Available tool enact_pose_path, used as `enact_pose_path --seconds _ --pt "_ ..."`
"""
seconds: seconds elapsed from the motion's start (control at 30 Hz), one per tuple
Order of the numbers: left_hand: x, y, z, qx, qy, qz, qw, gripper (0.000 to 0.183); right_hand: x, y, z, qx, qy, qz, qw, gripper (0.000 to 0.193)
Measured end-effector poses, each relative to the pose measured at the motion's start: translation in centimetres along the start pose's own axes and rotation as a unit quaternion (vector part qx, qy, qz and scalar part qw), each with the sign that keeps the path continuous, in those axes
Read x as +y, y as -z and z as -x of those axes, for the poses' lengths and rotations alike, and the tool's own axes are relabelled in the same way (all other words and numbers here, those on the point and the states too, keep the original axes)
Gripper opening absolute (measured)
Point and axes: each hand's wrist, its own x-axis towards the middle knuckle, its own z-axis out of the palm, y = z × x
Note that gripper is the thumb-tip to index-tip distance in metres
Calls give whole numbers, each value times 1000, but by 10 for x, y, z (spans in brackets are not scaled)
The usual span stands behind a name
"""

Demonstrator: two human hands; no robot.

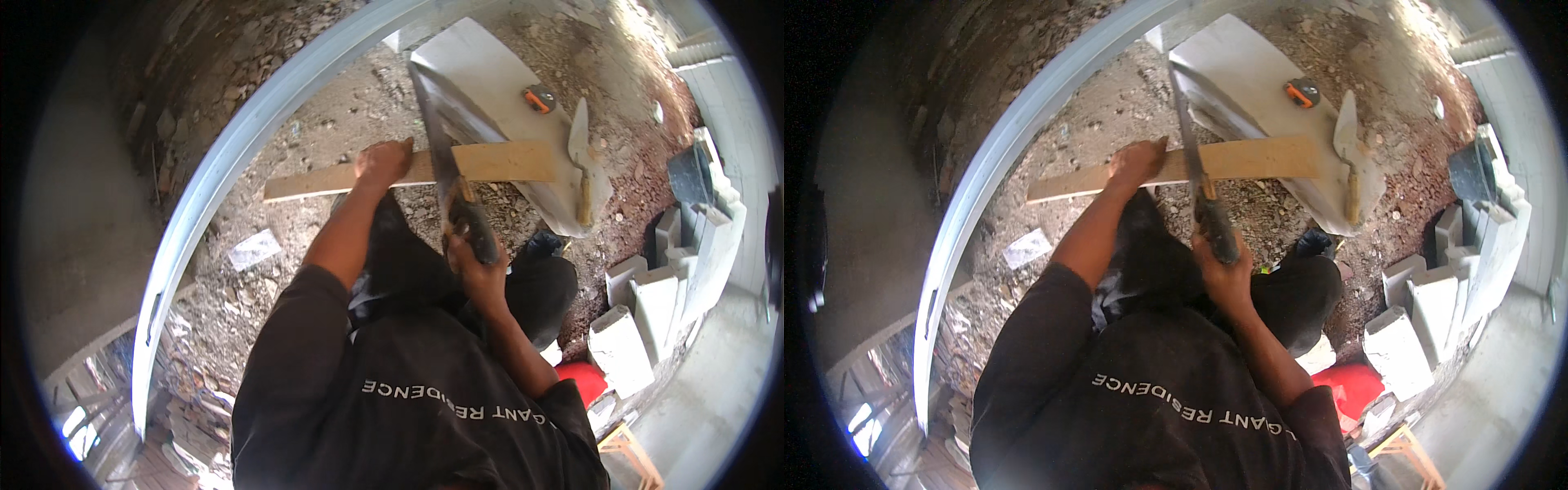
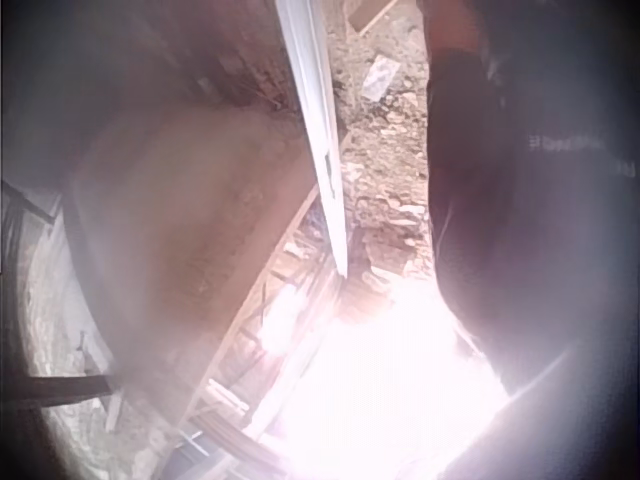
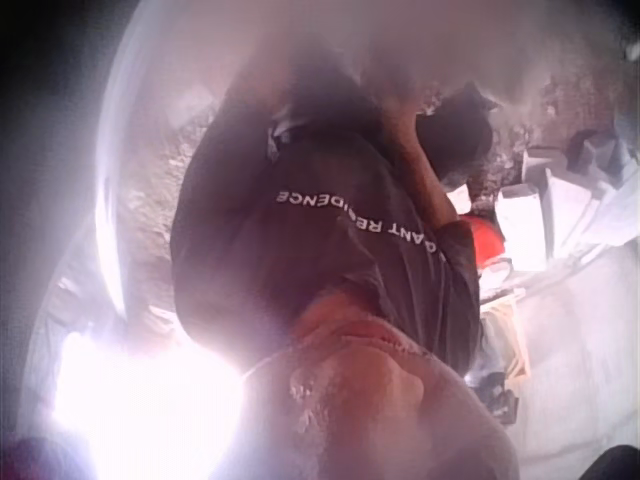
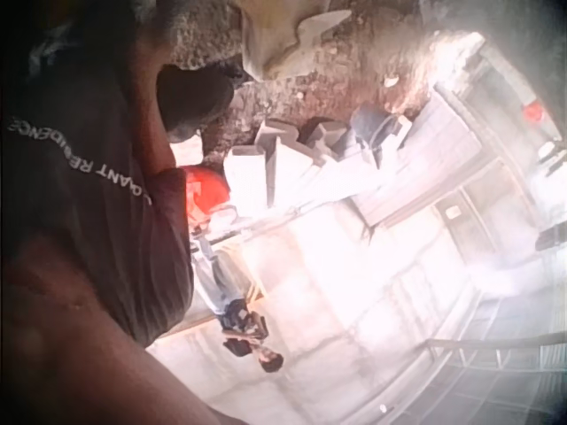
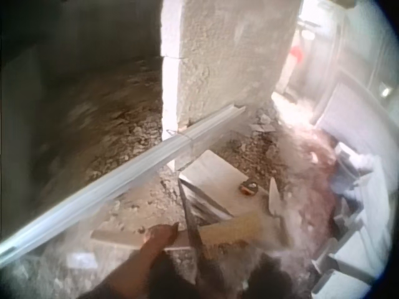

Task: The person walks through a construction site, picks up a wooden plank, and uses a hand saw to cut it into smaller pieces. They then use a trowel to scrape the cut pieces and gather them.

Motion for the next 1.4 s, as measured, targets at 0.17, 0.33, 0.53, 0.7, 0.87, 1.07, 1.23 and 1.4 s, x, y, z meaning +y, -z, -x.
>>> enact_pose_path --seconds 0.17,0.33,0.53,0.7,0.87,1.07,1.23,1.4 --pt "-13 -1 -18 -54 28 -63 996 58 -14 4 3 -39 -42 -99 993 20" --pt "-7 2 18 48 -39 -101 993 55 -30 9 17 -54 -31 -151 987 19" --pt "-31 -10 39 121 -59 -133 982 54 -72 44 44 -69 -76 -227 968 19" --pt "-31 -4 51 91 -30 -115 989 56 -71 102 79 31 30 -192 981 24" --pt "-37 -12 71 90 -68 -120 986 57 -32 169 94 270 128 -66 952 20" --pt "-33 -12 110 102 -70 -90 988 54 67 249 33 421 126 213 873 24" --pt "-12 -19 119 105 -149 -58 982 55 174 294 2 460 -54 318 827 36" --pt "9 -14 117 127 -156 -59 978 57 231 310 13 285 -129 341 886 54"
